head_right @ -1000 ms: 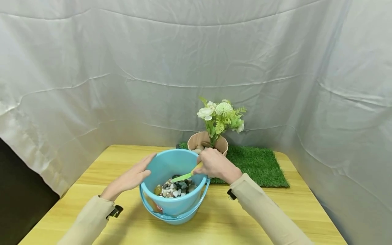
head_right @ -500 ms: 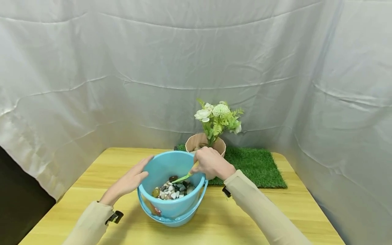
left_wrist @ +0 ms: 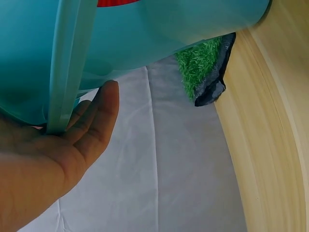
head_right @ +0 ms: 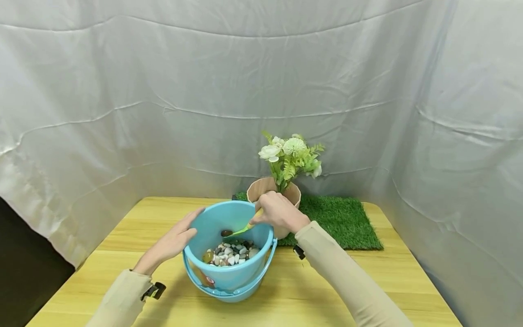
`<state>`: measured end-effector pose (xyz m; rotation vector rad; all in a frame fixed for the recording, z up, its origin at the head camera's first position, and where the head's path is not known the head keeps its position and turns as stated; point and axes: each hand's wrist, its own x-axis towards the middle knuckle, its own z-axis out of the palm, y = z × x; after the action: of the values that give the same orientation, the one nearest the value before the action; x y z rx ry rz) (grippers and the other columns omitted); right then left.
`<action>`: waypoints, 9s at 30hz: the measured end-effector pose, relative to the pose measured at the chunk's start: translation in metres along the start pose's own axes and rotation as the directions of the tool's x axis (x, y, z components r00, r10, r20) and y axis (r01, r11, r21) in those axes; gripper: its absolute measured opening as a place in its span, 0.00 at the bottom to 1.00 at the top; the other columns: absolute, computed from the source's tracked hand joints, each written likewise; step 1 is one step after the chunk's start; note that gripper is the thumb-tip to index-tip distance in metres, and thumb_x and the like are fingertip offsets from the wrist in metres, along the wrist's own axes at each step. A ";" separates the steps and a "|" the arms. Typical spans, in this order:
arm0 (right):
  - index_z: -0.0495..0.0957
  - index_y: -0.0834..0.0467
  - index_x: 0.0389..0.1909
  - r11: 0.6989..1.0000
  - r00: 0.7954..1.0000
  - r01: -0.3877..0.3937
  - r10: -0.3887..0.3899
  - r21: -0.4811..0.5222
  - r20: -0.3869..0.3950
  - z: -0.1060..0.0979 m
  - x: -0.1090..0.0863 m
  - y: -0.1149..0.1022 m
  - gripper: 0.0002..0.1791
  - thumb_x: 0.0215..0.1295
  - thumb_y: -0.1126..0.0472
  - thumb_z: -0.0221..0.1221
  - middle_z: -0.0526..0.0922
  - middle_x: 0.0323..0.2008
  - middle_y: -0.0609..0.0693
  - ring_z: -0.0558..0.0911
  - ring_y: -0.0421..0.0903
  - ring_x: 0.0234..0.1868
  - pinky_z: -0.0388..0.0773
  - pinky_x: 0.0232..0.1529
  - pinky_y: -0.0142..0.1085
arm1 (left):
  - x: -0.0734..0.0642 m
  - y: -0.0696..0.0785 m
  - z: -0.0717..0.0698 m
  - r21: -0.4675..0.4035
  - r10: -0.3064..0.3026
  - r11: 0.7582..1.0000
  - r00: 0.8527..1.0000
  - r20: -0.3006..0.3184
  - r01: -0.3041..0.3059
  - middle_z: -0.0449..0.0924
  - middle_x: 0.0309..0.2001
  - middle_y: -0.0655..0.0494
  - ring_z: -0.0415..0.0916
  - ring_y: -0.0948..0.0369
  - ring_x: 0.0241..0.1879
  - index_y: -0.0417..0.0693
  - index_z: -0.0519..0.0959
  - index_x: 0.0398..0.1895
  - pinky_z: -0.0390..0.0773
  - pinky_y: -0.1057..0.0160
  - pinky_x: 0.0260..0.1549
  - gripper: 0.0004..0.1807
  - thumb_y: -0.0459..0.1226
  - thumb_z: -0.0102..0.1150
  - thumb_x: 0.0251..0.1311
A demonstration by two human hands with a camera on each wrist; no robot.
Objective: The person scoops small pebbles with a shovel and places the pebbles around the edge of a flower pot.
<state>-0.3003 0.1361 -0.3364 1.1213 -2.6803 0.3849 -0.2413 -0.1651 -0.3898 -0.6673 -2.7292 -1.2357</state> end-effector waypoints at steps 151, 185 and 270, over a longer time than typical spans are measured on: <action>0.87 0.42 0.29 0.975 0.973 -0.102 0.139 0.200 -0.186 -0.057 -0.061 0.001 0.08 0.54 0.43 0.69 0.83 0.25 0.37 0.70 0.36 0.17 0.68 0.21 0.32 | 0.001 -0.001 -0.002 -0.150 -0.024 0.988 1.000 -0.006 0.023 0.50 0.76 0.38 0.55 0.38 0.72 0.40 0.49 0.77 0.59 0.39 0.66 0.35 0.29 0.39 0.65; 0.69 0.47 0.11 0.925 0.893 0.136 0.041 -0.356 0.449 -0.064 0.028 -0.082 0.20 0.45 0.56 0.73 0.70 0.15 0.40 0.67 0.39 0.18 0.63 0.22 0.32 | -0.001 -0.005 0.001 -0.172 -0.038 0.985 0.998 -0.044 0.030 0.49 0.76 0.39 0.54 0.38 0.72 0.40 0.49 0.77 0.59 0.38 0.66 0.35 0.28 0.38 0.65; 0.87 0.48 0.34 0.991 0.904 0.109 -0.129 -0.072 -0.407 0.022 -0.051 -0.019 0.08 0.57 0.49 0.67 0.82 0.29 0.39 0.76 0.33 0.28 0.73 0.30 0.28 | -0.003 -0.008 0.004 -0.192 -0.023 0.981 0.996 -0.082 0.007 0.52 0.75 0.40 0.55 0.40 0.72 0.39 0.53 0.76 0.59 0.38 0.65 0.34 0.29 0.37 0.65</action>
<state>-0.2539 0.1497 -0.3693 1.0468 -2.2313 0.4734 -0.2421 -0.1681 -0.3991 -0.5978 -2.5748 -1.5076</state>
